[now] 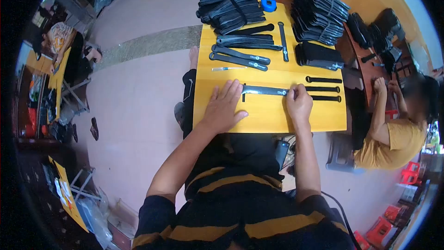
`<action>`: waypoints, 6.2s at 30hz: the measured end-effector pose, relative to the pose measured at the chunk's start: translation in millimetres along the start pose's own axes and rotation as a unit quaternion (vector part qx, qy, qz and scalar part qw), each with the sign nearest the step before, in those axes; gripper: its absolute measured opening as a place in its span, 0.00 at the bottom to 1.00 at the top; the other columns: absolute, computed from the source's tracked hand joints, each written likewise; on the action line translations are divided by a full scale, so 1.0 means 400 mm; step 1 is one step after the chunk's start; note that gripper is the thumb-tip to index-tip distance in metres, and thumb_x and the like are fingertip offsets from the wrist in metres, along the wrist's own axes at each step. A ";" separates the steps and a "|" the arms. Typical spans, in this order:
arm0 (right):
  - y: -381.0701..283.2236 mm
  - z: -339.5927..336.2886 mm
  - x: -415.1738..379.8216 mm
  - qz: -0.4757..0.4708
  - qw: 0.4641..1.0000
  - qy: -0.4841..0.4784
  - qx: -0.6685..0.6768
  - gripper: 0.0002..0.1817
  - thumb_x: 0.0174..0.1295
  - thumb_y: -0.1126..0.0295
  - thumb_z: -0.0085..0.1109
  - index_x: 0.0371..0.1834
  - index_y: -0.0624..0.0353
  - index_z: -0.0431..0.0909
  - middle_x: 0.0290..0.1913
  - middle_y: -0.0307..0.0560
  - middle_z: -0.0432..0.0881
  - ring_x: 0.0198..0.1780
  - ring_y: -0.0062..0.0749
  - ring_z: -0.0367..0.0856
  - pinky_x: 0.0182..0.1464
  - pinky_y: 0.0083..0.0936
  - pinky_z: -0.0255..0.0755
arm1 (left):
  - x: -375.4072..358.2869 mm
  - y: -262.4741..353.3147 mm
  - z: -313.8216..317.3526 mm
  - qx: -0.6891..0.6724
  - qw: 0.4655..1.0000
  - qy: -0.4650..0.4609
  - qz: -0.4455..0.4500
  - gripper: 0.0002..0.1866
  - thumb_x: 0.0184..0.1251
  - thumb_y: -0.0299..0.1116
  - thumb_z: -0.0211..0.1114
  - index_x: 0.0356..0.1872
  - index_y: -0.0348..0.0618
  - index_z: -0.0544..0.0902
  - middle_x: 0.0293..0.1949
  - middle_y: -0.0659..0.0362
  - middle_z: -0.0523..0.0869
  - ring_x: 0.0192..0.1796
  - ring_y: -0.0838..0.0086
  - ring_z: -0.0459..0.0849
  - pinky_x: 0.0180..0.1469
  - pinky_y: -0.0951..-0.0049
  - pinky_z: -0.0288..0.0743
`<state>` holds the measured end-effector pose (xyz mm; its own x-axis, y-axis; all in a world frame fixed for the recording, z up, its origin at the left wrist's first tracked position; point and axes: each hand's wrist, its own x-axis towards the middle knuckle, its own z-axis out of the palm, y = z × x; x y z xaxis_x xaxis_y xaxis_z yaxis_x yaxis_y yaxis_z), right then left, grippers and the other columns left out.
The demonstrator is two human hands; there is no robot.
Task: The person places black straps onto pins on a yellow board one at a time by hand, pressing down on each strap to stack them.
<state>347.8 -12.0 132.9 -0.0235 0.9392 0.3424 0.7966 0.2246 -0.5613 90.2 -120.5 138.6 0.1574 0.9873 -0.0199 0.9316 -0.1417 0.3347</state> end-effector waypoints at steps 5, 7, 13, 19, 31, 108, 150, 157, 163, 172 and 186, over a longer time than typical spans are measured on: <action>-0.003 0.003 -0.005 -0.007 1.000 0.003 -0.008 0.04 0.65 0.72 0.64 0.38 0.61 0.81 0.32 0.63 0.87 0.35 0.60 0.88 0.38 0.49 0.81 | 0.004 0.014 -0.002 -0.004 1.000 -0.008 -0.013 0.48 0.72 0.57 0.64 0.83 0.39 0.57 0.85 0.49 0.55 0.88 0.53 0.48 0.85 0.42 0.41; -0.002 0.001 -0.004 0.004 1.000 0.000 -0.027 0.06 0.66 0.69 0.64 0.39 0.60 0.81 0.34 0.62 0.87 0.35 0.60 0.88 0.39 0.50 0.82 | 0.008 0.021 -0.001 -0.004 1.000 -0.019 -0.020 0.49 0.72 0.57 0.64 0.83 0.38 0.56 0.86 0.48 0.53 0.87 0.51 0.47 0.85 0.41 0.40; -0.033 -0.050 -0.007 0.044 0.990 -0.057 -0.120 0.09 0.66 0.66 0.64 0.44 0.59 0.81 0.46 0.60 0.87 0.45 0.58 0.88 0.45 0.48 0.82 | 0.007 0.017 -0.005 0.009 0.999 -0.028 -0.027 0.48 0.73 0.54 0.65 0.83 0.36 0.55 0.85 0.45 0.53 0.87 0.47 0.47 0.85 0.41 0.40; -0.057 -0.076 -0.057 -0.139 0.989 0.026 -0.037 0.19 0.62 0.72 0.66 0.56 0.63 0.81 0.57 0.59 0.80 0.61 0.56 0.79 0.63 0.47 0.74 | -0.001 0.013 0.001 -0.053 0.986 0.123 -0.100 0.48 0.70 0.44 0.70 0.82 0.32 0.54 0.83 0.38 0.54 0.86 0.44 0.48 0.85 0.43 0.43; -0.060 -0.014 -0.136 -0.186 0.959 -0.196 -0.079 0.34 0.76 0.54 0.54 0.80 0.60 0.66 0.84 0.53 0.61 0.85 0.49 0.55 0.82 0.62 0.49 | 0.048 0.103 0.062 -0.021 0.996 0.061 0.062 0.45 0.72 0.50 0.68 0.79 0.30 0.61 0.82 0.40 0.59 0.85 0.45 0.54 0.82 0.42 0.53; -0.183 -0.254 -0.159 0.107 0.839 0.034 0.532 0.08 0.72 0.72 0.69 0.46 0.58 0.77 0.37 0.33 0.82 0.37 0.14 0.77 0.43 0.15 0.74 | -0.150 0.233 0.003 -0.588 0.807 -0.047 0.028 0.18 0.76 0.36 0.67 0.58 0.33 0.83 0.47 0.51 0.90 0.49 0.69 0.89 0.54 0.68 0.83; 0.052 -0.065 -0.003 0.149 0.926 -0.134 0.320 0.05 0.75 0.74 0.64 0.39 0.62 0.82 0.31 0.28 0.77 0.32 0.10 0.70 0.35 0.13 0.67 | 0.074 -0.016 -0.027 -0.429 0.860 0.033 -0.275 0.12 0.74 0.33 0.64 0.34 0.35 0.85 0.23 0.52 0.83 0.27 0.70 0.82 0.33 0.67 0.74; 0.056 -0.055 0.002 0.168 0.923 -0.129 0.321 0.06 0.75 0.73 0.64 0.39 0.62 0.82 0.31 0.28 0.77 0.32 0.10 0.70 0.35 0.12 0.66 | 0.087 -0.034 -0.023 -0.351 0.906 0.014 -0.238 0.11 0.76 0.34 0.64 0.34 0.38 0.86 0.20 0.61 0.83 0.22 0.80 0.81 0.26 0.74 0.75; 0.062 -0.047 0.003 0.171 0.920 -0.123 0.332 0.05 0.76 0.73 0.64 0.40 0.62 0.81 0.31 0.28 0.76 0.32 0.10 0.69 0.35 0.12 0.65 | 0.096 -0.023 -0.035 -0.349 0.904 0.029 -0.244 0.11 0.73 0.34 0.65 0.33 0.36 0.85 0.22 0.56 0.83 0.24 0.75 0.82 0.29 0.69 0.74; 0.045 -0.064 0.002 0.161 0.937 -0.144 0.276 0.07 0.78 0.71 0.61 0.40 0.61 0.79 0.29 0.29 0.74 0.31 0.13 0.69 0.33 0.15 0.66 | 0.101 0.006 -0.072 -0.308 0.921 0.024 -0.238 0.09 0.71 0.32 0.64 0.33 0.37 0.85 0.26 0.48 0.84 0.29 0.59 0.84 0.35 0.60 0.76; -0.020 -0.125 -0.007 0.118 0.943 -0.154 0.271 0.08 0.79 0.71 0.57 0.40 0.61 0.76 0.30 0.34 0.76 0.32 0.18 0.74 0.35 0.20 0.71 | 0.086 0.015 -0.055 -0.279 0.935 0.060 -0.210 0.09 0.72 0.31 0.65 0.33 0.38 0.84 0.29 0.46 0.88 0.34 0.49 0.88 0.38 0.55 0.80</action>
<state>371.6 -29.3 174.1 -0.1248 0.9918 -0.0280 0.3781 0.0214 -0.9255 94.0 -85.7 160.8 -0.2542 0.9529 -0.1654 0.5822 0.2873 0.7606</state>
